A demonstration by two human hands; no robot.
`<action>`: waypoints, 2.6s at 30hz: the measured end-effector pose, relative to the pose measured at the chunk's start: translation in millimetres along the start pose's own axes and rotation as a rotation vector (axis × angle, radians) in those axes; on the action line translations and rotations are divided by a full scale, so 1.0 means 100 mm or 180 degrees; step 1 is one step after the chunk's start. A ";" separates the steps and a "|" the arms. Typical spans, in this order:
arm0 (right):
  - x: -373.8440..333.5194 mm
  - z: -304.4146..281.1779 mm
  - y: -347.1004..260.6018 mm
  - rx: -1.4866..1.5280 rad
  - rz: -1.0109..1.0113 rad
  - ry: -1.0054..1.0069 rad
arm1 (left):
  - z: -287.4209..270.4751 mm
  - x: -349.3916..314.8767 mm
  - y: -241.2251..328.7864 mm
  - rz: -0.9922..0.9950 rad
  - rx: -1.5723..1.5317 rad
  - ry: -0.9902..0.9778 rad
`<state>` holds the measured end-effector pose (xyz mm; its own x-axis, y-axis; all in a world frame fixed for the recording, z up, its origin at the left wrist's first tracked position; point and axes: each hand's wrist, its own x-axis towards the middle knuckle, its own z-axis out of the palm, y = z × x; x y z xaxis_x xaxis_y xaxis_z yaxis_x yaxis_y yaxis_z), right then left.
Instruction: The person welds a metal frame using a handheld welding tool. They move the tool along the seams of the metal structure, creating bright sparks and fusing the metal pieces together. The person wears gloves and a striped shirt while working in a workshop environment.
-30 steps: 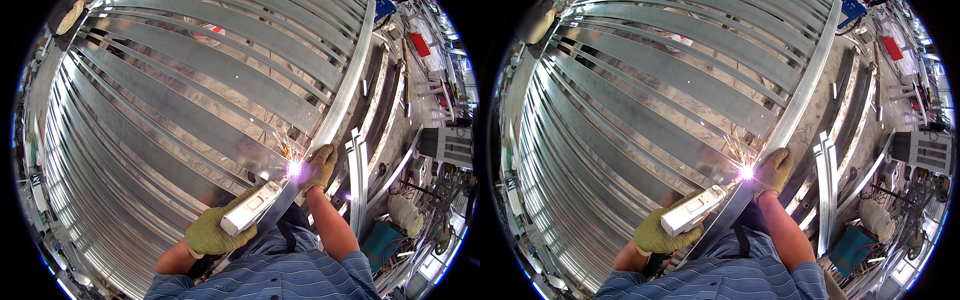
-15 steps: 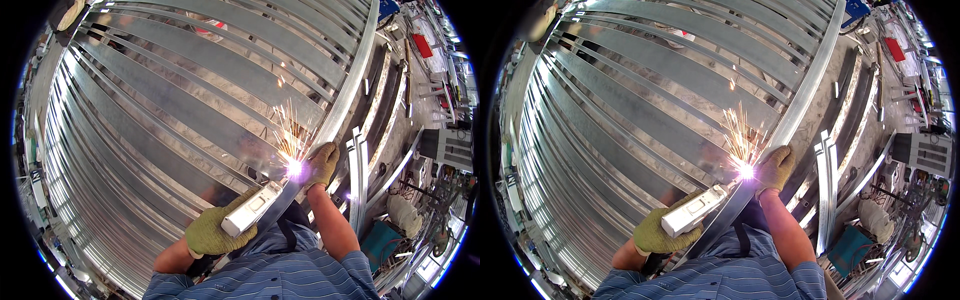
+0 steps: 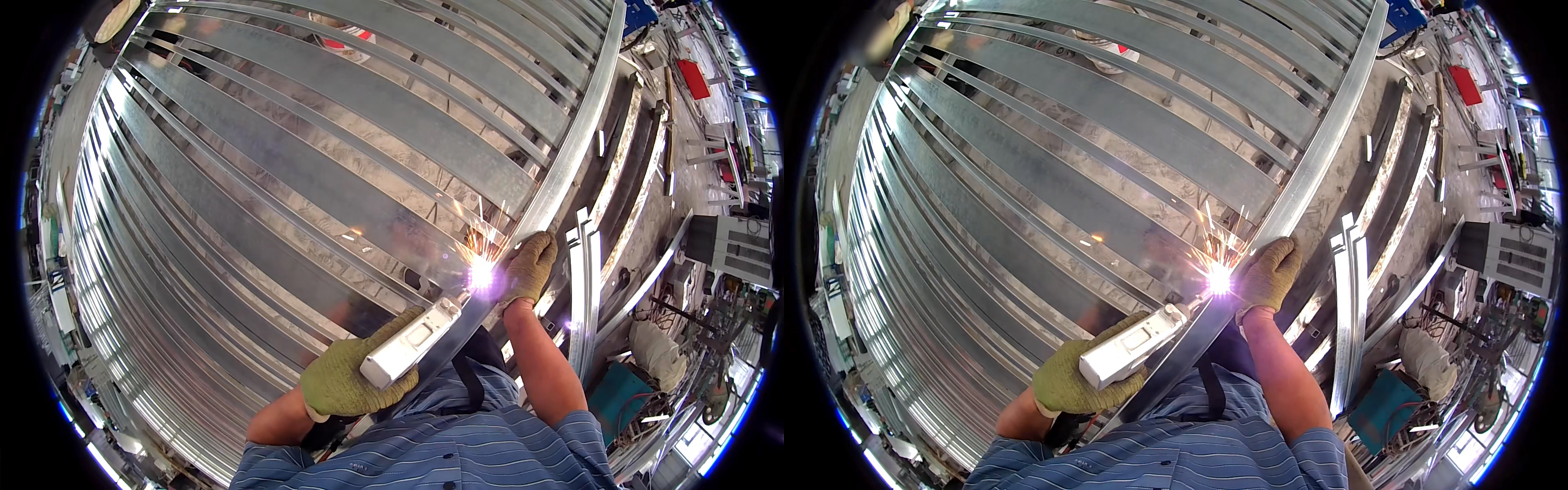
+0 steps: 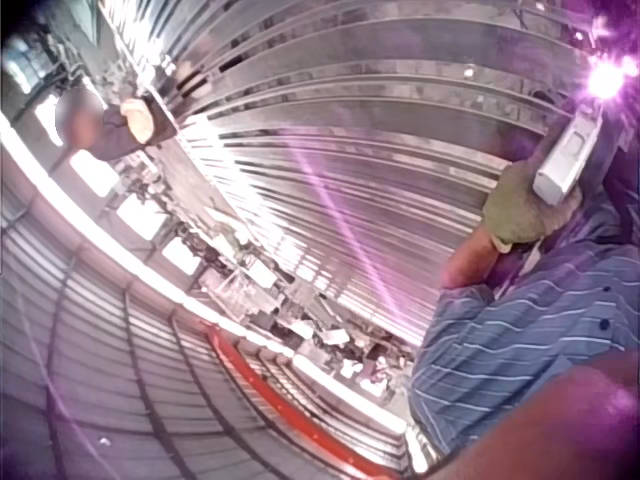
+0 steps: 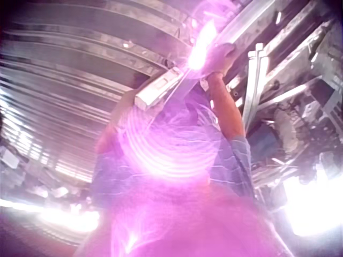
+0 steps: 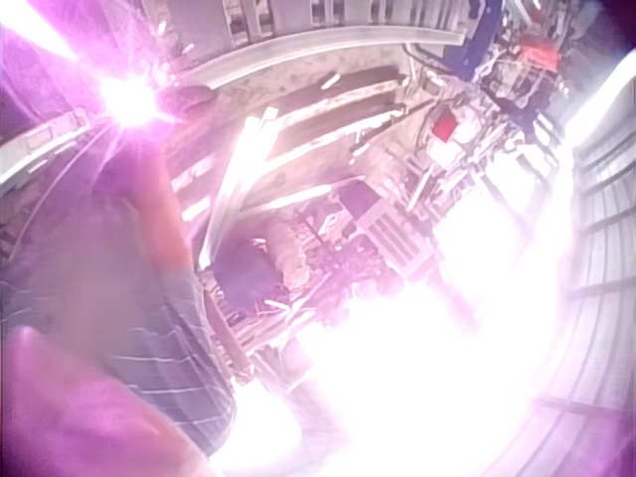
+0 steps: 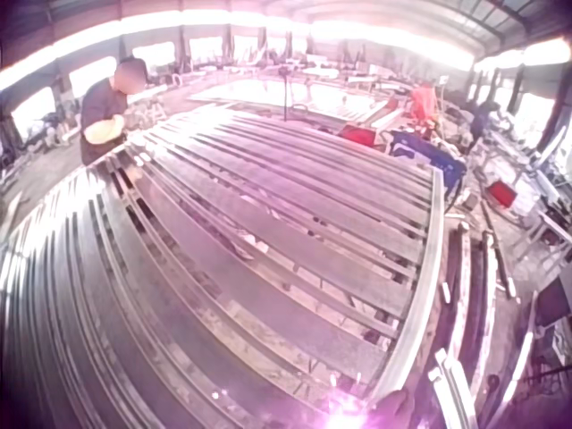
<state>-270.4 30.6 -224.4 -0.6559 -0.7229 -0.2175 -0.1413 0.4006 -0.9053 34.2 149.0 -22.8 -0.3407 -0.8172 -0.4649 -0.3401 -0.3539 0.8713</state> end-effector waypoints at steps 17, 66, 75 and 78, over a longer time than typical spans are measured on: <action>-0.12 0.04 -0.25 -0.0301 -0.0184 0.0104 | 0.03 -0.08 -0.05 0.0123 0.0202 -0.0009; -0.10 0.08 -0.20 -0.0326 -0.0346 0.0251 | 0.02 -0.28 -0.04 -0.0227 -0.0274 -0.0059; -0.04 0.05 -0.09 -0.0319 -0.0094 0.0131 | 0.04 -0.34 -0.08 -0.0144 -0.0217 -0.0019; -0.05 0.07 -0.11 -0.0266 -0.0073 0.0134 | 0.02 -0.36 -0.02 -0.0354 -0.0251 -0.0103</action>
<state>-260.7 25.8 -216.2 -0.6821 -0.7088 -0.1800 -0.2169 0.4310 -0.8759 45.6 180.0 -8.6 -0.3331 -0.7564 -0.5629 -0.3078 -0.4771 0.8232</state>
